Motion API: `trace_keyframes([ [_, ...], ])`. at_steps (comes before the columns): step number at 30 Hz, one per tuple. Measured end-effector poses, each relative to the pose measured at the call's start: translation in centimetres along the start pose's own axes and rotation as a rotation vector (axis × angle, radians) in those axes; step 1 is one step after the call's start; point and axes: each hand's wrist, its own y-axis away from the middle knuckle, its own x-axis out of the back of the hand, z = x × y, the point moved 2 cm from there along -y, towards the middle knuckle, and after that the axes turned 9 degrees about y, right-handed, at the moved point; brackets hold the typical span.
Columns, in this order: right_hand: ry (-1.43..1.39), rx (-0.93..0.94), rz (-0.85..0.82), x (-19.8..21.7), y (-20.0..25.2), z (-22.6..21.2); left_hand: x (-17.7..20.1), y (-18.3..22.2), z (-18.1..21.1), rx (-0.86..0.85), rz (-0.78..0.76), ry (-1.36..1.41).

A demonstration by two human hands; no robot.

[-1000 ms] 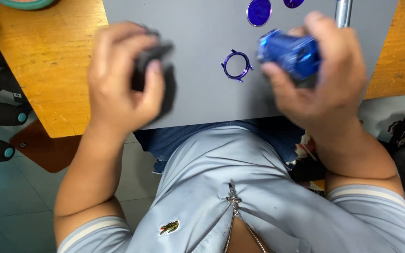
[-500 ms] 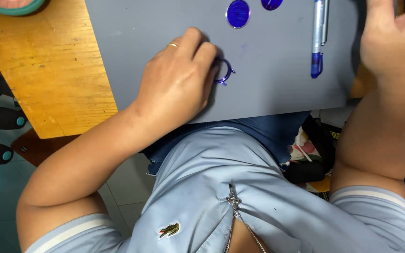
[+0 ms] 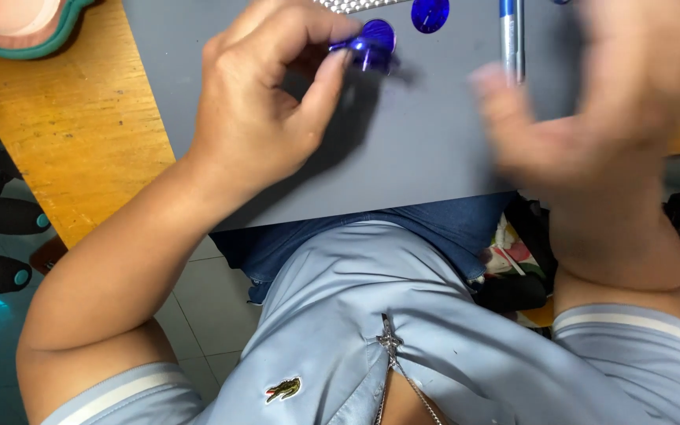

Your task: Marking the edge of a watch bezel with a marker and then polishing it with a cloth at a repair bench.

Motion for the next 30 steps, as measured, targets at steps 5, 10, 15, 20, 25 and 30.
trace_keyframes([
  [5, -0.488, 0.174, -0.088, -3.3, -3.9, -1.4, 0.2, -1.0, -0.6, -0.155, 0.127, -0.068],
  [10, -0.554, 0.368, 0.146, -4.4, -5.0, -1.5, 0.6, -1.4, -1.5, -0.381, 0.052, 0.088],
  [15, -0.597, 0.466, 0.2, -5.6, -5.5, -0.8, 0.8, -1.8, -2.2, -0.393, 0.006, 0.044],
  [20, -0.592, 0.409, 0.227, -6.1, -5.5, -0.6, 0.6, -1.5, -2.0, -0.225, 0.006, 0.098],
  [25, -0.586, 0.437, 0.28, -6.0, -5.7, -0.6, -0.5, -0.6, -4.1, 0.574, -0.108, 1.115],
  [30, -0.65, 0.444, 0.15, -6.5, -4.9, -0.2, -0.6, -0.5, -3.2, 0.589, 0.027, 0.981],
])
